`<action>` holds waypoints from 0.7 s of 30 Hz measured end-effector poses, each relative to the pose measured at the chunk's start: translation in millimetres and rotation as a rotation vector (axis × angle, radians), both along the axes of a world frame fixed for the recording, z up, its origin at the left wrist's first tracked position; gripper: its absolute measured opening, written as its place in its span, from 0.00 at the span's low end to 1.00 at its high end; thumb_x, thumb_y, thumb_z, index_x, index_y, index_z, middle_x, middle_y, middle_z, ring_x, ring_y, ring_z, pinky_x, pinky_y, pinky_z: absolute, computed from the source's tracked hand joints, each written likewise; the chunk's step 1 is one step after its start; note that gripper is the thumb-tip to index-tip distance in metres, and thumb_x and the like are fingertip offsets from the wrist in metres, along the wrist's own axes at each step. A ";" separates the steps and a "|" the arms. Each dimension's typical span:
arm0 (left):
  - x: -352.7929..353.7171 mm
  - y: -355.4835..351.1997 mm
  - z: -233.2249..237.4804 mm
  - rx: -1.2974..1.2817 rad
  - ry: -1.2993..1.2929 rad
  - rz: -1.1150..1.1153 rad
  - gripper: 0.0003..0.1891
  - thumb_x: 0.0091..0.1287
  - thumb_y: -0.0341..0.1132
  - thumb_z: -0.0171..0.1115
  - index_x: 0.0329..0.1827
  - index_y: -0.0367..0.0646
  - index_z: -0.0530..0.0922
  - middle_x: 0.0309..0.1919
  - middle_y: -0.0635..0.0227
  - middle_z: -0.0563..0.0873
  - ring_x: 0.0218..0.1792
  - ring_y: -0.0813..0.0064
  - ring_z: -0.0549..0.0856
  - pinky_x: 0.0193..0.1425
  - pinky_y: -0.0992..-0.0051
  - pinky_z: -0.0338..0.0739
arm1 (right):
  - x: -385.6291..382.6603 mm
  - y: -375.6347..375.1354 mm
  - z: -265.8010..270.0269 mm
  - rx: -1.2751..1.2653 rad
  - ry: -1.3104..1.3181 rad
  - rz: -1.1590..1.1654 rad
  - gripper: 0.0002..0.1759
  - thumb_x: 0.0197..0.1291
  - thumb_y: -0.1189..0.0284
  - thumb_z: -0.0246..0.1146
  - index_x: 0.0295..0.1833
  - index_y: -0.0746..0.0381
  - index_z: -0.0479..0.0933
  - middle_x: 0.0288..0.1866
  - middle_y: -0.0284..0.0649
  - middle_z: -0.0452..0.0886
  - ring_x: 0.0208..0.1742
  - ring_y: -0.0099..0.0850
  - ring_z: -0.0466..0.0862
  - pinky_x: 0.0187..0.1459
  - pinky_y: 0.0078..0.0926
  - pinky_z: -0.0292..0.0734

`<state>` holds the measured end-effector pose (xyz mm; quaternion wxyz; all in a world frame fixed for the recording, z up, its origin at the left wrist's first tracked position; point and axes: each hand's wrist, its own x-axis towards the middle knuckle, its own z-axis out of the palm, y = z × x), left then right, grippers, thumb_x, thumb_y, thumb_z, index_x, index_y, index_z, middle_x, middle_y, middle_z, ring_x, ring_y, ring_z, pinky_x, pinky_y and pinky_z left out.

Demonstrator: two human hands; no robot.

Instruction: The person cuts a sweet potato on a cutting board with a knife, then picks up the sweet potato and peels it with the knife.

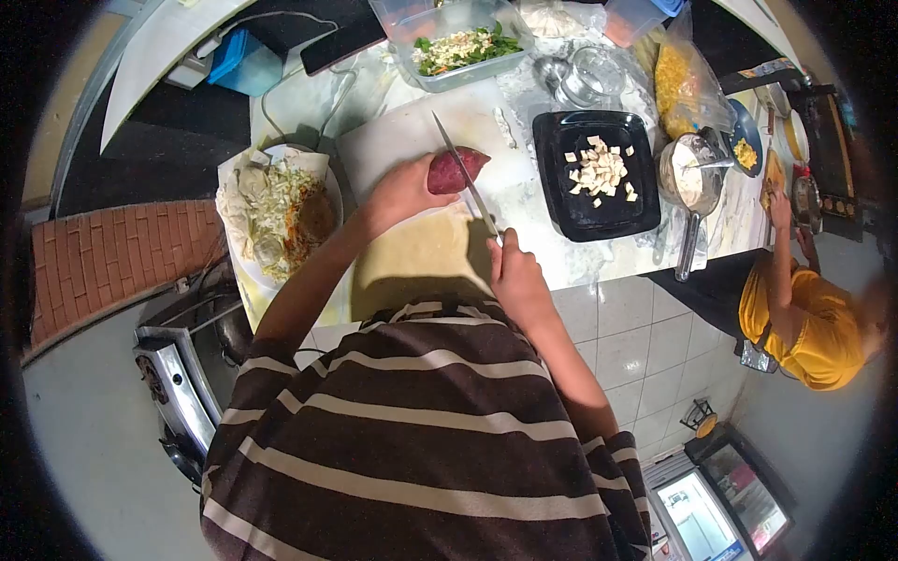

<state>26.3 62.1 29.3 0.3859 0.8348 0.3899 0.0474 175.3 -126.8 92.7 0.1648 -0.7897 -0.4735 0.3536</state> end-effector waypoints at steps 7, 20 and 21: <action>-0.1 25.2 6.2 -0.286 -0.129 -0.128 0.32 0.55 0.45 0.76 0.62 0.40 0.77 0.49 0.57 0.87 0.49 0.66 0.86 0.59 0.68 0.77 | 4.0 10.8 -14.6 0.077 0.140 -0.034 0.19 0.77 0.62 0.49 0.53 0.70 0.70 0.27 0.66 0.79 0.35 0.66 0.81 0.35 0.58 0.74; -1.1 27.5 1.6 -0.320 -0.093 -0.135 0.31 0.57 0.44 0.75 0.61 0.38 0.77 0.47 0.61 0.87 0.48 0.72 0.85 0.59 0.70 0.77 | -4.4 4.3 -16.7 0.017 0.054 -0.019 0.18 0.76 0.64 0.50 0.53 0.72 0.67 0.22 0.64 0.78 0.29 0.64 0.80 0.28 0.59 0.72; -0.8 24.0 6.3 -0.213 -0.054 -0.109 0.31 0.56 0.46 0.76 0.59 0.38 0.77 0.45 0.57 0.88 0.47 0.66 0.86 0.57 0.67 0.78 | -4.1 4.7 -15.7 0.015 0.057 -0.013 0.18 0.76 0.64 0.50 0.53 0.72 0.67 0.22 0.64 0.78 0.29 0.64 0.80 0.28 0.59 0.72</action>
